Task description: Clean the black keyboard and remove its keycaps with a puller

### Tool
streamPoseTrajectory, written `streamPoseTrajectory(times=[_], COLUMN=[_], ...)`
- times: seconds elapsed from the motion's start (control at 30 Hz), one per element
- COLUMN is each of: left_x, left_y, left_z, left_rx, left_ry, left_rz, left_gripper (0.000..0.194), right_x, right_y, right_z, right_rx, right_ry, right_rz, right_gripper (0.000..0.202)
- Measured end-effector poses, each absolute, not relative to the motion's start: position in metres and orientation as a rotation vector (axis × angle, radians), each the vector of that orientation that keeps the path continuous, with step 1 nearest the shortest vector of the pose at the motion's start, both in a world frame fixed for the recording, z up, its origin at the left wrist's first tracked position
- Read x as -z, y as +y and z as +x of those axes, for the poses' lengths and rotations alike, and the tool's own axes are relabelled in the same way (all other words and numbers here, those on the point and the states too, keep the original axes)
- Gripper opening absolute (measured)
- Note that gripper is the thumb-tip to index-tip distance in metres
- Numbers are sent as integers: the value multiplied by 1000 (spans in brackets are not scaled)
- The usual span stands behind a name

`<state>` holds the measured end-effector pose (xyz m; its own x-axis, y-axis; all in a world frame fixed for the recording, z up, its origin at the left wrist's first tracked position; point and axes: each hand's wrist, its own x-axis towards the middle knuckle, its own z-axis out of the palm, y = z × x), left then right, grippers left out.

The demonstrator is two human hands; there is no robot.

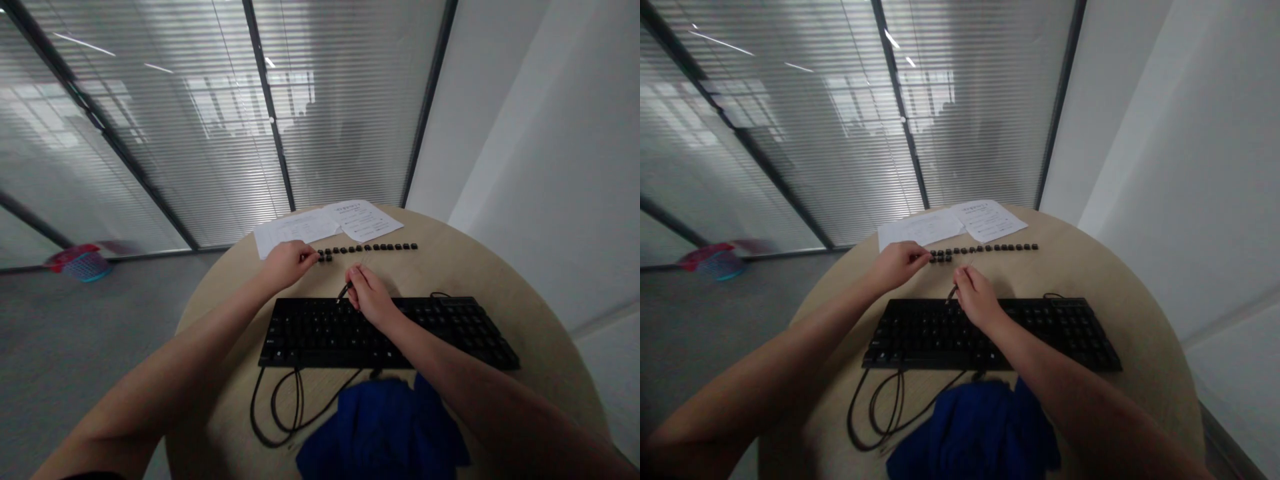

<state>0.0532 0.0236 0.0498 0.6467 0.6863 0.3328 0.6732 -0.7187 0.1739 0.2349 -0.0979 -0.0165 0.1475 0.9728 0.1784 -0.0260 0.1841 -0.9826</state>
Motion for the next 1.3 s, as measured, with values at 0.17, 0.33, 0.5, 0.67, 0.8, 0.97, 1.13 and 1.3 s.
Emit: streamPoseTrajectory(times=[0.17, 0.33, 0.5, 0.67, 0.8, 0.97, 1.13, 1.3], left_x=[-21, -1, 0, -2, -2, -3, -4, -5], left_y=[-1, 1, 3, 2, 5, 9, 12, 12], left_z=[52, 52, 50, 46, 43, 42, 40, 40], left_rx=[-418, -254, -212, -208, -236, -220, -161, -157], left_ry=[1078, 964, 911, 619, 502, 478, 530, 551], left_rz=[2769, 2749, 2766, 2722, 2686, 2621, 2549, 2545], left_gripper=[29, 30, 33, 30, 25, 24, 25, 23], right_x=[17, 21, 25, 3, -24, -28, -12, 4], right_y=[-101, -101, -103, -108, -110, -110, -109, -108], right_z=[236, 237, 238, 242, 256, 262, 251, 246], right_rx=[-980, -945, -835, -829, -863, -929, -1012, -1031], right_ry=[-1199, -1237, -1340, -1460, -1582, -1511, -1426, -1385], right_rz=[-1154, -1202, -1255, -1296, -1318, -1353, -1344, -1366], right_gripper=[42, 41, 39, 34, 28, 30, 38, 38])
